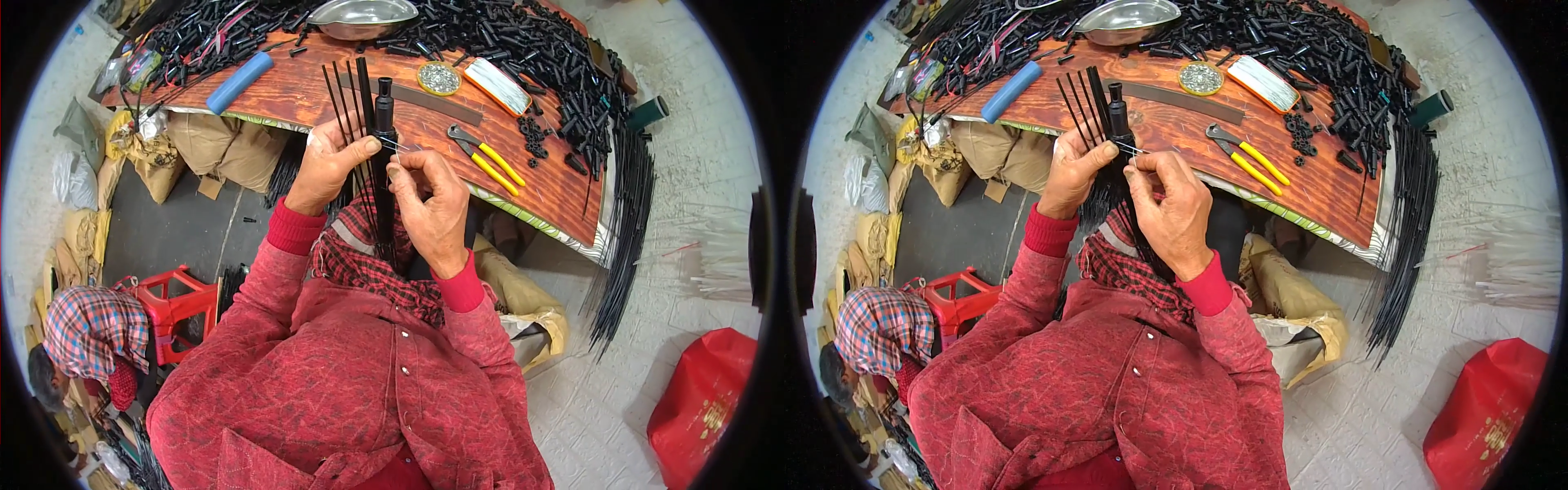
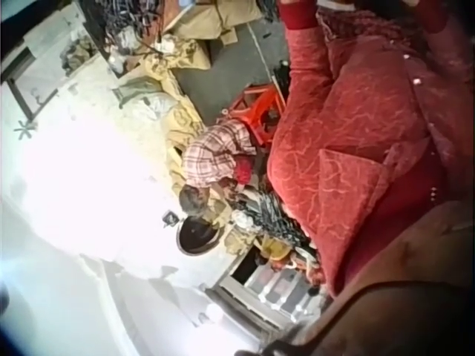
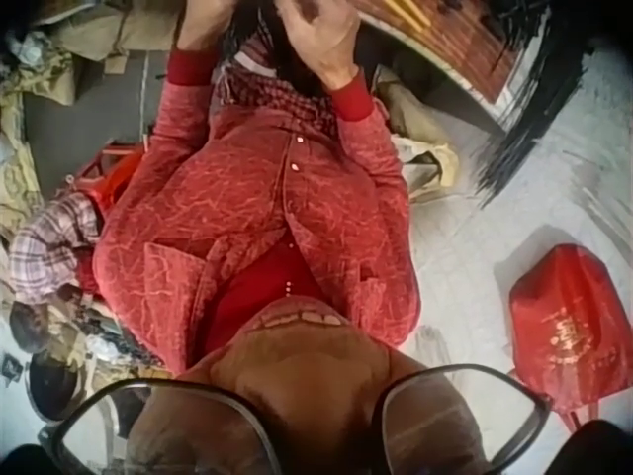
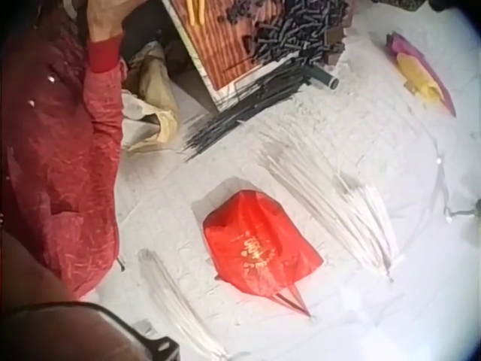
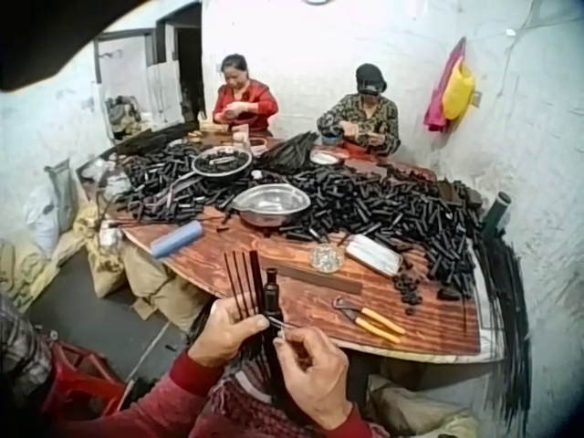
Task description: Assembling black wire components into a plastic frame at a workstation on a production floor.
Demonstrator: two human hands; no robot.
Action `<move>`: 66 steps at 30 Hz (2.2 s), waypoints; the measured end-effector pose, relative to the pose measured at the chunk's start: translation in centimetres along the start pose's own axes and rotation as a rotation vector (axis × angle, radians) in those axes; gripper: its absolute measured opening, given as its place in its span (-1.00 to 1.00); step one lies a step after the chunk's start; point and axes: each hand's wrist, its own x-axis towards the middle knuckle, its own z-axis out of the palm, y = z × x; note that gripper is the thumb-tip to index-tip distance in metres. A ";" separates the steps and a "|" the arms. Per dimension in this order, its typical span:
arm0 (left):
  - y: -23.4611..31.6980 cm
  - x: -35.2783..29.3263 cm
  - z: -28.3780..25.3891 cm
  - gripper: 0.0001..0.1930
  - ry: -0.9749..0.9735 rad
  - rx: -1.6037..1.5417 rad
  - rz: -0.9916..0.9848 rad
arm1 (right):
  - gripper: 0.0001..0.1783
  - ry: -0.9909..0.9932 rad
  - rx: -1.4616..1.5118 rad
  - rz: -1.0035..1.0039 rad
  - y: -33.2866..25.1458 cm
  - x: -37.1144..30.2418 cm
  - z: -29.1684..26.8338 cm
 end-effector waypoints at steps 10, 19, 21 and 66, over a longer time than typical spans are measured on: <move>0.3 -0.4 -1.0 -0.56 -0.066 -0.075 -0.017 | -0.84 -0.013 -0.105 0.001 -0.3 -0.1 -0.3; 0.3 -0.6 -1.4 -0.56 -0.055 -0.045 0.010 | -0.82 0.029 -0.034 -0.076 -1.9 0.5 -0.4; 0.5 -0.6 -1.0 -0.56 -0.026 -0.031 -0.002 | -0.81 0.036 -0.041 -0.092 -2.0 0.5 -0.4; 0.8 -0.9 -1.2 -0.56 -0.083 -0.077 0.042 | -0.76 0.175 -0.762 -0.174 5.3 2.1 -8.2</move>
